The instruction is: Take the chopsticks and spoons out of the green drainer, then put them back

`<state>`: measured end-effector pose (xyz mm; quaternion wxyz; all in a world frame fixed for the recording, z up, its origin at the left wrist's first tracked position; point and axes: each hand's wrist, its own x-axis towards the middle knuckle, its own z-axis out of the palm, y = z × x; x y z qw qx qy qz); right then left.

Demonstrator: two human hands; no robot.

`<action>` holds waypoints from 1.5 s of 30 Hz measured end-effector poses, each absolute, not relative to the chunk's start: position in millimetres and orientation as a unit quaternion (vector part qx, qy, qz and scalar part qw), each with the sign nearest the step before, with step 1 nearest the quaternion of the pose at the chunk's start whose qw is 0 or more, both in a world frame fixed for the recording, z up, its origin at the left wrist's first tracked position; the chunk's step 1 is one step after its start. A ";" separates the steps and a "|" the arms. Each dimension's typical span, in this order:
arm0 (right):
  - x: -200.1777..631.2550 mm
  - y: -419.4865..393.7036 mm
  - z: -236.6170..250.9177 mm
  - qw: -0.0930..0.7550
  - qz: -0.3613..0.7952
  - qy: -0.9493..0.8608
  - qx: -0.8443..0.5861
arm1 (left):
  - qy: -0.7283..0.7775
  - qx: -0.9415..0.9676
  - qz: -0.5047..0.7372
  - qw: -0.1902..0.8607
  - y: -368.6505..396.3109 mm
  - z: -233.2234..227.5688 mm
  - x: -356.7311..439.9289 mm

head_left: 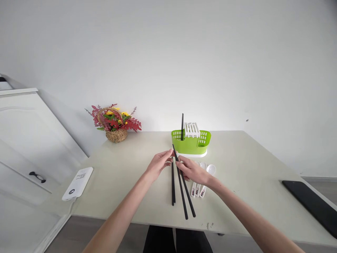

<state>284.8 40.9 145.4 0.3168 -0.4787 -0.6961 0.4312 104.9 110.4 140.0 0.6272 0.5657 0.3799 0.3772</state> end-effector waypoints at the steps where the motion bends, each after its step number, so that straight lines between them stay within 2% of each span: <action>1: 285.8 39.8 143.5 0.324 0.439 -0.694 -0.469 | 0.376 0.561 0.373 0.636 107.4 143.3 105.8; 8: 289.6 37.8 131.0 0.389 0.519 -0.658 -0.382 | 0.383 0.523 0.381 0.660 90.9 164.2 116.6; 17: 287.9 31.1 125.7 0.407 0.530 -0.646 -0.368 | 0.395 0.492 0.468 0.620 88.4 173.0 111.9; 23: 288.8 24.2 133.7 0.338 0.476 -0.690 -0.429 | 0.387 0.476 0.499 0.612 92.0 173.8 111.5; 26: 288.9 24.4 138.7 0.332 0.462 -0.697 -0.436 | 0.388 0.453 0.506 0.623 93.8 173.1 112.6; 36: 292.5 25.2 138.2 0.326 0.505 -0.687 -0.409 | 0.380 0.475 0.426 0.670 95.5 165.6 102.4; 45: 308.5 20.2 148.8 0.267 0.542 -0.685 -0.407 | 0.332 0.430 0.490 0.681 97.7 173.3 110.1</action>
